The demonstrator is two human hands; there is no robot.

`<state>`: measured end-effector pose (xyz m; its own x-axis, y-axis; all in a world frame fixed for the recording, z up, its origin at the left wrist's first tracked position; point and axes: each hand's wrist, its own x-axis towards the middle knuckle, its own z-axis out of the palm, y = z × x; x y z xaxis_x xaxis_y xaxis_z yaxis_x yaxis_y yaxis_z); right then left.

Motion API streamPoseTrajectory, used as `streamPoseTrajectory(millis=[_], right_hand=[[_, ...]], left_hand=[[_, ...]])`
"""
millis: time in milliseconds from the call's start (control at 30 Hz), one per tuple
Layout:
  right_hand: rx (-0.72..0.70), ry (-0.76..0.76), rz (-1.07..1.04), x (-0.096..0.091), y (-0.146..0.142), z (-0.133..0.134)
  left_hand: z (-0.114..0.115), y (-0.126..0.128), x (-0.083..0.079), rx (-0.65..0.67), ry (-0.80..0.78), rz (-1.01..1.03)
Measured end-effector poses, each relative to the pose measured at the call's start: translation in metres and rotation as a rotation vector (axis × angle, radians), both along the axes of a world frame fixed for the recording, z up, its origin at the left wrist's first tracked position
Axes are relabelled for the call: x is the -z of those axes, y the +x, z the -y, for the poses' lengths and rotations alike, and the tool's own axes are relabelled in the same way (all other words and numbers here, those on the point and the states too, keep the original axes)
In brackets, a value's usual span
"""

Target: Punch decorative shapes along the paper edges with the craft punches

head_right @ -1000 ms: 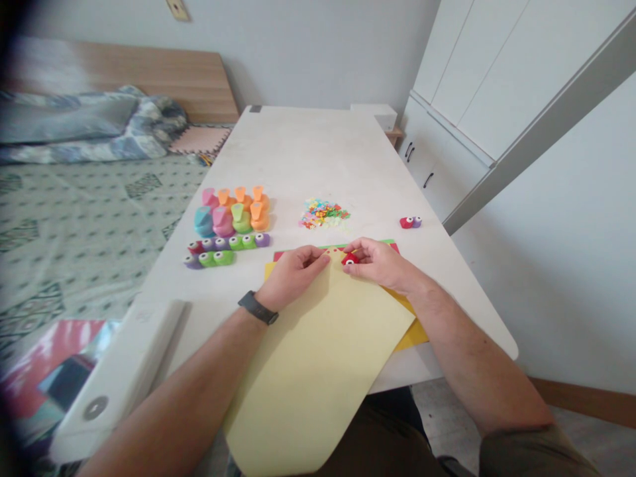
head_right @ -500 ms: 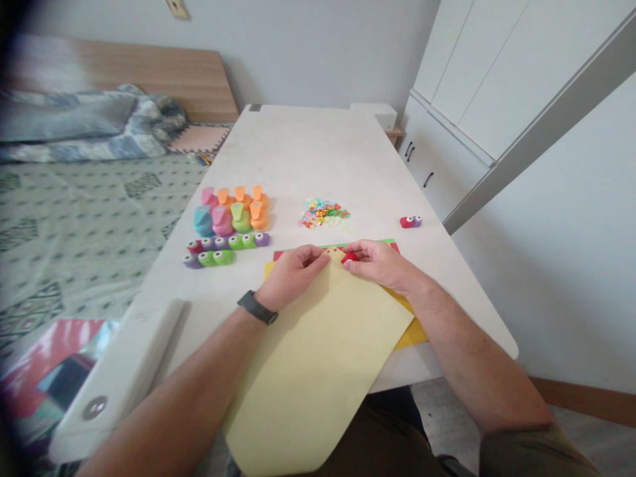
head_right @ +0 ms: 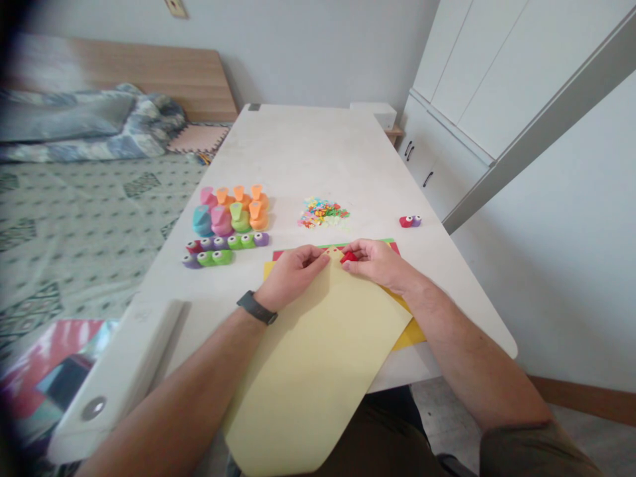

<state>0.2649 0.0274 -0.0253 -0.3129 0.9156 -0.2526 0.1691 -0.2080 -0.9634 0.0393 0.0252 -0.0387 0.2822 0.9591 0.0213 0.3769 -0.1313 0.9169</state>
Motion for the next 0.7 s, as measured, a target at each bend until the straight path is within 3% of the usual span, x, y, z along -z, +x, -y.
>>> streamPoseTrajectory(millis=[333,700], right_hand=[[0.053,0.000,0.021,0.005,-0.005,-0.002],[0.054,0.031,0.002,0.005,-0.007,-0.003]], left_hand=[[0.000,0.000,0.002,0.011,0.006,-0.017],[0.002,0.000,-0.011,0.050,0.012,-0.076]])
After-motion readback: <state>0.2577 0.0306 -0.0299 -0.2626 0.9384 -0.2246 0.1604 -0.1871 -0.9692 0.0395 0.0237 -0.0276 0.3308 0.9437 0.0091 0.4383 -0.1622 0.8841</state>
